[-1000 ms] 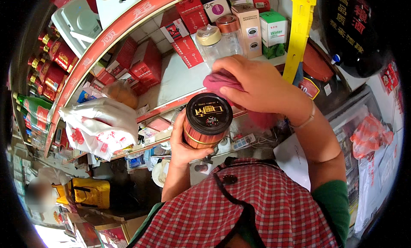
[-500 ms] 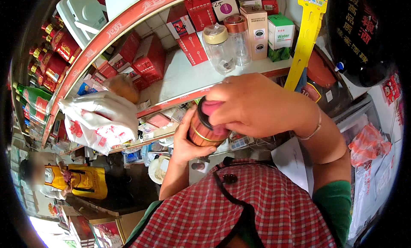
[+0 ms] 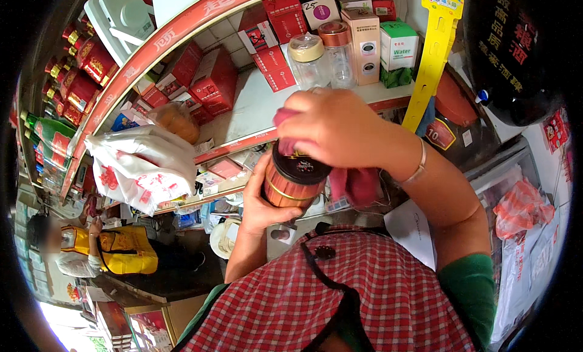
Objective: The person wipes the surfaces of various packaged goods on a store shelf using a pink cloth. They handle boxes, a cylindrical tin, and a plastic jar one at a time, wiping them and returning them to the shelf.
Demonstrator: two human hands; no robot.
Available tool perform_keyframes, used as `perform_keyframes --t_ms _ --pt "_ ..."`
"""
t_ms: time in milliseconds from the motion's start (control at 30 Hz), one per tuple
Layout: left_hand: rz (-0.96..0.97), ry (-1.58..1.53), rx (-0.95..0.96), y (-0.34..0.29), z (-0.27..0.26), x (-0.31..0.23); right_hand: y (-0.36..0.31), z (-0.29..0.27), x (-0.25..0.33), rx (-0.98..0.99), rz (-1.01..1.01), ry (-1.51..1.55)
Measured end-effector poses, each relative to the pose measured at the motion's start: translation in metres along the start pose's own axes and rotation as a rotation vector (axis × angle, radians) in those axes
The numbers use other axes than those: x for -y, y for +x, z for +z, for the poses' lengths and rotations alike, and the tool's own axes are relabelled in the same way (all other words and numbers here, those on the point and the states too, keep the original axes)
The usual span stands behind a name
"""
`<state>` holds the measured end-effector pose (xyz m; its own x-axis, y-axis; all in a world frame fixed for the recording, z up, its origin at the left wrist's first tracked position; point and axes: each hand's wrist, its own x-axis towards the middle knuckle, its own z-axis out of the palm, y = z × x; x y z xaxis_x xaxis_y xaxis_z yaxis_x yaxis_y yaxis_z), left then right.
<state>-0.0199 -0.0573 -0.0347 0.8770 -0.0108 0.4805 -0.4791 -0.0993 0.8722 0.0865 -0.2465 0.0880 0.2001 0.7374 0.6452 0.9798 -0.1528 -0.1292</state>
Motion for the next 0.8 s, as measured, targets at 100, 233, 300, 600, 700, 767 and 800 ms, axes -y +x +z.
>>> perform_keyframes --t_ms 100,233,300,600,700,767,800 --pt "-0.029 -0.049 -0.049 -0.002 -0.003 -0.002 -0.011 -0.009 -0.008 0.207 0.033 -0.019" --pt "-0.011 0.147 -0.038 0.001 -0.006 0.004 -0.006 -0.005 0.010 0.094 -0.055 0.097" --pt "0.080 0.234 -0.035 0.004 -0.002 0.006 -0.003 0.006 0.013 -0.009 0.071 0.063" --pt "0.213 0.203 -0.202 -0.003 -0.009 0.012 -0.011 -0.020 -0.004 0.158 -0.079 0.126" --pt "0.205 0.066 -0.167 -0.008 -0.008 0.013 -0.017 -0.019 -0.015 0.151 -0.053 -0.130" --pt "0.175 -0.184 -0.148 -0.007 0.000 0.003 -0.017 -0.017 -0.016 0.197 0.046 -0.412" --pt "0.236 -0.251 -0.112 -0.005 0.004 -0.001 -0.018 -0.014 -0.023 0.156 0.053 -0.373"
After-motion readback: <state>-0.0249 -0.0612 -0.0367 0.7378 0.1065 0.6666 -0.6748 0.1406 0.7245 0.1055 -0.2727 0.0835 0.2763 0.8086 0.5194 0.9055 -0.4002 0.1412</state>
